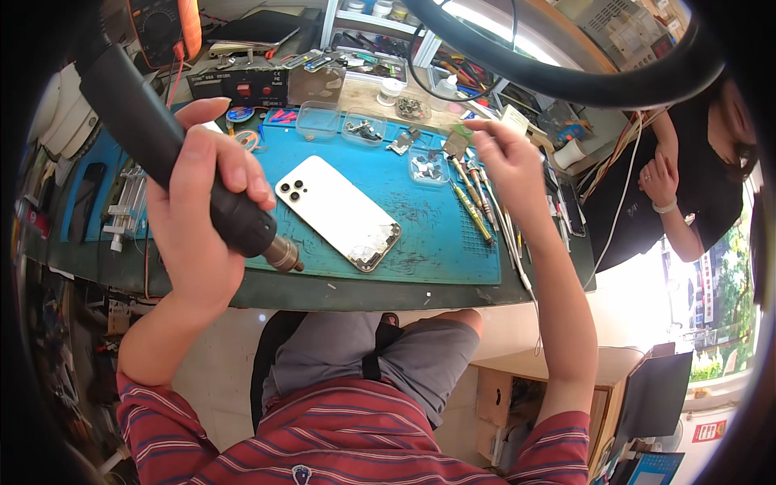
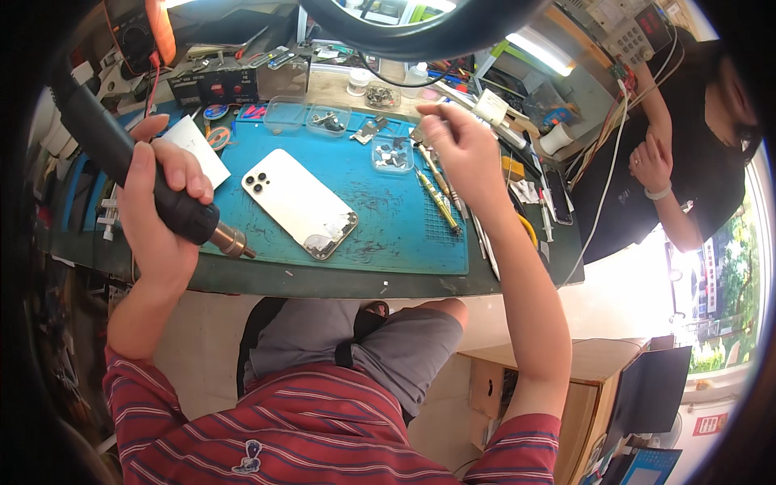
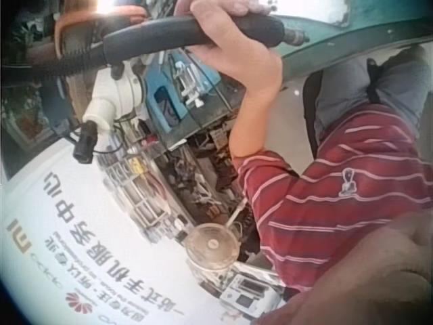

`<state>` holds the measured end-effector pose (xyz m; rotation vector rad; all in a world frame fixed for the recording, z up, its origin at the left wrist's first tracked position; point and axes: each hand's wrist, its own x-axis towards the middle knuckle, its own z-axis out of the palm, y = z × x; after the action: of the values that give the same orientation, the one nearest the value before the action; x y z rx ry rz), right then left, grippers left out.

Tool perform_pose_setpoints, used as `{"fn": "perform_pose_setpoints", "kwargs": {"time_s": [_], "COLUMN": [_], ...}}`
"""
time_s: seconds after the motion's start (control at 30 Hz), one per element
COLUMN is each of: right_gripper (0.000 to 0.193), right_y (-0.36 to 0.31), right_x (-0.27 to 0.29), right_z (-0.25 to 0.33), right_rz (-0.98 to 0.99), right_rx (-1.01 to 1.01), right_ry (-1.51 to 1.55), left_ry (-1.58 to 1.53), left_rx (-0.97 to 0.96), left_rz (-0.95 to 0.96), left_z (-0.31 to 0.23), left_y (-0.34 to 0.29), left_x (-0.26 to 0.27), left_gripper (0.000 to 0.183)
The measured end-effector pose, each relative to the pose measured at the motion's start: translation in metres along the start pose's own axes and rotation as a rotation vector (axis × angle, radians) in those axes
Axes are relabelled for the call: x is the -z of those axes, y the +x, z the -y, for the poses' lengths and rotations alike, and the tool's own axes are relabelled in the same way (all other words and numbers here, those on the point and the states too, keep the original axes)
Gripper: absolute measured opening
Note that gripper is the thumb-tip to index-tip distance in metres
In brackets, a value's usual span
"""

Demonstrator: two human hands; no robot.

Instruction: The person uses a hot air gun and tweezers to remove small components from the back of a white smartphone. They heat specific areas on the device and carefully lift off parts, placing them on the workbench.

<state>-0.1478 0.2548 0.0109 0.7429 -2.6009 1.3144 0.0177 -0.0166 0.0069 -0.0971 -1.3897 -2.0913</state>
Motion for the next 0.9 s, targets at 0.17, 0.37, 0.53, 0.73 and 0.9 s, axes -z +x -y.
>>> {"fn": "perform_pose_setpoints", "kwargs": {"time_s": [0.17,0.37,0.53,0.73,0.9], "right_gripper": [0.027,0.039,0.035,0.035,0.018], "right_y": [-0.052,-0.132,-0.116,-0.129,-0.145], "right_x": [-0.01,-0.038,-0.053,-0.054,-0.057], "right_z": [0.003,-0.011,-0.021,-0.025,-0.034], "right_rz": [-0.023,-0.116,-0.298,-0.473,-0.494], "right_rx": [-0.11,-0.107,-0.02,0.255,0.241], "right_ry": [0.937,0.254,-0.089,-0.202,-0.315], "left_ry": [-0.028,-0.166,-0.137,0.092,0.243], "left_rx": [0.06,0.157,0.002,-0.191,-0.3], "left_rz": [0.015,0.035,0.099,0.296,0.177], "left_z": [-0.01,0.0,0.012,0.019,0.009], "left_y": [-0.011,-0.037,-0.024,0.007,-0.036], "left_x": [0.001,-0.017,-0.002,0.008,-0.055], "left_gripper": [0.035,0.033,0.038,0.039,0.03]}}
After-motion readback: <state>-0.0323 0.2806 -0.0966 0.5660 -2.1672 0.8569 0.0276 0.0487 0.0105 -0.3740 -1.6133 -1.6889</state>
